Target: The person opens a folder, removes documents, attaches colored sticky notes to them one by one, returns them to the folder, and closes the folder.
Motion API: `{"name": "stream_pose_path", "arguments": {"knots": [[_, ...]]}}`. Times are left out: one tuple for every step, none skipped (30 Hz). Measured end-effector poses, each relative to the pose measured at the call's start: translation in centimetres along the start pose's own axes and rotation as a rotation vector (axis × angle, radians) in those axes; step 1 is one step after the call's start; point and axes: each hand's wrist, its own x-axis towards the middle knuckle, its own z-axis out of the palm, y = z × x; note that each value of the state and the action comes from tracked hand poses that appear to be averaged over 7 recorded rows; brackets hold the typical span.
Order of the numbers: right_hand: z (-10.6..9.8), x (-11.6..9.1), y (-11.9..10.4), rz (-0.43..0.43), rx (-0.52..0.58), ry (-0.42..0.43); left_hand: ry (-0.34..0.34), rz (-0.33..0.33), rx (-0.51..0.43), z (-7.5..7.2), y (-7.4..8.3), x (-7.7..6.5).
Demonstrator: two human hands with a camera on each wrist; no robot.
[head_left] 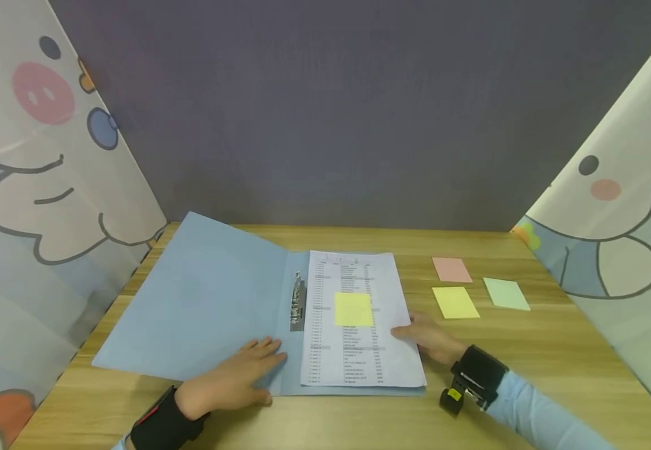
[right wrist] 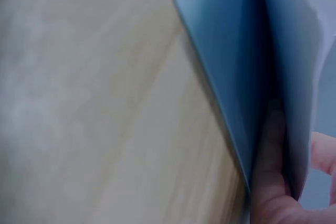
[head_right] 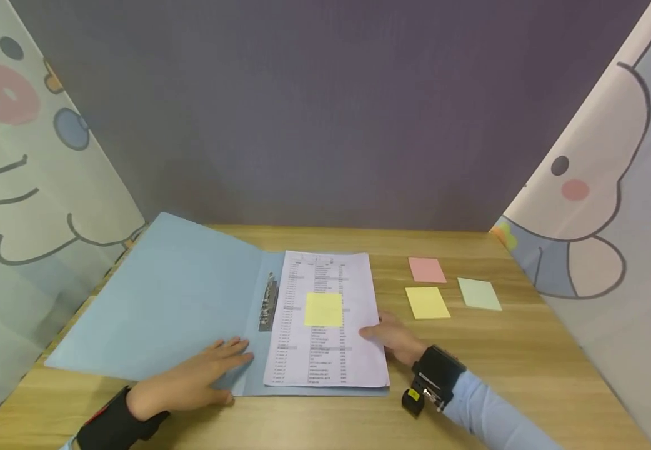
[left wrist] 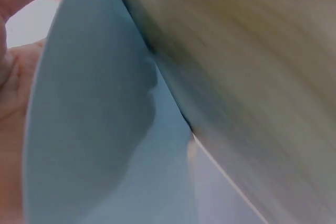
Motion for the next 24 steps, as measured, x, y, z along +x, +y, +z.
{"name": "stream_pose_path", "arguments": {"knots": [[0.0,0.0,0.1,-0.002,-0.002,-0.002,0.011,0.0,-0.009,-0.2,-0.4,-0.5],[0.0,0.0,0.2,-0.003,-0.003,-0.003,0.018,-0.001,-0.014,-0.4,-0.9,-0.9],[0.1,0.0,0.2,-0.003,-0.005,0.0,0.02,-0.003,-0.017,-0.6,-1.3,-1.3],[0.1,0.0,0.2,-0.002,-0.006,0.001,0.019,-0.001,-0.023,-0.9,-1.6,-1.8],[0.1,0.0,0.2,-0.003,-0.01,0.002,0.01,-0.002,-0.024,-1.2,-1.9,-2.1],[0.1,0.0,0.3,-0.005,-0.009,-0.002,-0.004,-0.007,-0.029,-1.5,-2.2,-2.4],[0.1,0.1,0.3,-0.007,-0.013,-0.003,-0.023,-0.013,-0.037,-1.8,-2.4,-2.6],[0.1,0.1,0.2,-0.008,-0.013,-0.005,-0.045,-0.016,-0.045,-2.1,-2.5,-2.8],[0.1,0.1,0.2,-0.009,-0.014,-0.006,-0.064,-0.013,-0.046,-2.4,-2.7,-2.9],[0.1,0.1,0.2,-0.01,-0.016,-0.008,-0.078,-0.011,-0.04,-2.7,-2.7,-2.8],[0.0,0.1,0.1,-0.011,-0.017,-0.009,-0.086,-0.01,-0.024,-3.0,-2.7,-2.6],[0.0,0.1,0.1,-0.011,-0.02,-0.008,-0.086,-0.008,-0.005,-3.3,-2.7,-2.3],[0.0,0.1,0.0,-0.011,-0.025,-0.007,-0.08,0.002,0.021,-3.6,-2.6,-1.9],[-0.1,0.0,-0.1,-0.012,-0.027,-0.006,-0.069,0.003,0.055,-3.8,-2.6,-1.5],[-0.1,0.0,-0.1,-0.014,-0.032,-0.005,-0.055,0.0,0.089,-3.9,-2.6,-1.0],[-0.2,-0.1,-0.2,-0.018,-0.034,-0.009,-0.039,-0.013,0.115,-4.1,-2.6,-0.4],[-0.2,-0.1,-0.2,-0.025,-0.034,-0.016,-0.021,-0.023,0.137,-4.2,-2.7,0.2],[-0.2,-0.2,-0.3,-0.032,-0.03,-0.026,-0.007,-0.032,0.147,-4.3,-2.8,0.8],[-0.2,-0.2,-0.3,-0.04,-0.025,-0.037,0.005,-0.044,0.151,-4.4,-3.0,1.4],[-0.2,-0.3,-0.3,-0.048,-0.021,-0.047,0.015,-0.056,0.153,-4.4,-3.2,1.9],[-0.2,-0.4,-0.4,-0.055,-0.015,-0.057,0.028,-0.06,0.148,-4.3,-3.5,2.5],[-0.2,-0.4,-0.4,-0.061,-0.011,-0.065,0.041,-0.057,0.142,-4.3,-3.8,3.0],[-0.2,-0.5,-0.4,-0.066,-0.009,-0.07,0.052,-0.053,0.136,-4.2,-4.1,3.6],[-0.1,-0.5,-0.4,-0.067,-0.007,-0.072,0.063,-0.047,0.133,-4.2,-4.4,4.1]]}}
